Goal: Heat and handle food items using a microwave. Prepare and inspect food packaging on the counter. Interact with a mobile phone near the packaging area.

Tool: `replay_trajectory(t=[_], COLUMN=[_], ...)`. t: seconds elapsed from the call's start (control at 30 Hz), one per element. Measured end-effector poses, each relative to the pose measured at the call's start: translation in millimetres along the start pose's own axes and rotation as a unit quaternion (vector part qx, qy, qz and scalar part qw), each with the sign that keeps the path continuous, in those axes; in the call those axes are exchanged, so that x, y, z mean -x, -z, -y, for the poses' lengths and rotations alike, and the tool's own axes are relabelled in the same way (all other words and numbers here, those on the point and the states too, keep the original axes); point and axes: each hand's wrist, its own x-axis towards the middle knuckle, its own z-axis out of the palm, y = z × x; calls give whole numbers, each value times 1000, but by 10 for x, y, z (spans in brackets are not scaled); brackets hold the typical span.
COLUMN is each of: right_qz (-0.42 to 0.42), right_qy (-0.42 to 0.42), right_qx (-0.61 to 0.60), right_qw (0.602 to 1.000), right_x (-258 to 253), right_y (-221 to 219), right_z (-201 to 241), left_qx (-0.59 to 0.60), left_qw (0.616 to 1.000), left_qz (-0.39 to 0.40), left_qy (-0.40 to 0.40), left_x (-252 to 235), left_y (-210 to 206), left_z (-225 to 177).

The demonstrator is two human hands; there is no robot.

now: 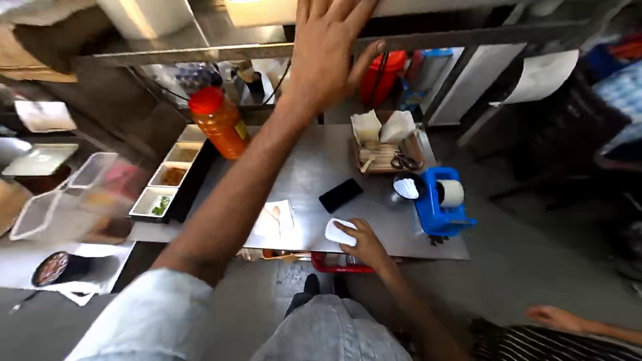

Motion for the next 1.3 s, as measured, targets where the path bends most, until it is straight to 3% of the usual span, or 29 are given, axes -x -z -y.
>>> replay_trajectory(t=[0.07,0.1,0.2,0.27,0.37,0.47,0.63,0.73,0.77,0.83,0.93,1.1,1.23,1.3], right_qz=[38,46,46,57,75,57,40,42,39,13,4,44,24,34], right_qy=[25,29,4,-7,-18,-18,9,11,13,33,42,38,34,6], right_qx=[22,34,44,47,44,41,56,70,92,125,141,173,157,175], right_qw=[999,998,998,997,996,997,998,997,995,992,989,983,987,984], right_x=[-74,-97,-129,-67,-27,-46,-217,-187,-156,-135,-94,-206,-227,-229], right_y=[-251,-309,-281,-228,-242,-217,-90,-95,-116,-189,-228,-137,-214,-193], right_z=[-172,-243,-314,-261,-251,-304,-471,-462,-457,-501,-491,-400,-382,-385], left_qx=[100,147,231,234,173,177,168,165,188,285,384,401,455,461], left_qw=[994,986,915,865,853,856,879,890,868,784,663,650,575,558], left_qz=[-25,5,211,309,412,433,389,289,281,311,266,197,162,148], left_qy=[31,76,254,319,268,221,220,313,363,456,585,615,661,674], left_x=[628,1114,2622,3223,3257,3053,2990,3082,3154,3324,3657,3661,3703,3723], left_y=[-150,-292,-1149,-1773,-2239,-2437,-2636,-2271,-2053,-1643,-1543,-1582,-1557,-1625], left_z=[-230,-362,-527,-534,-515,-273,372,110,-129,-632,-1087,-1266,-1257,-1304])
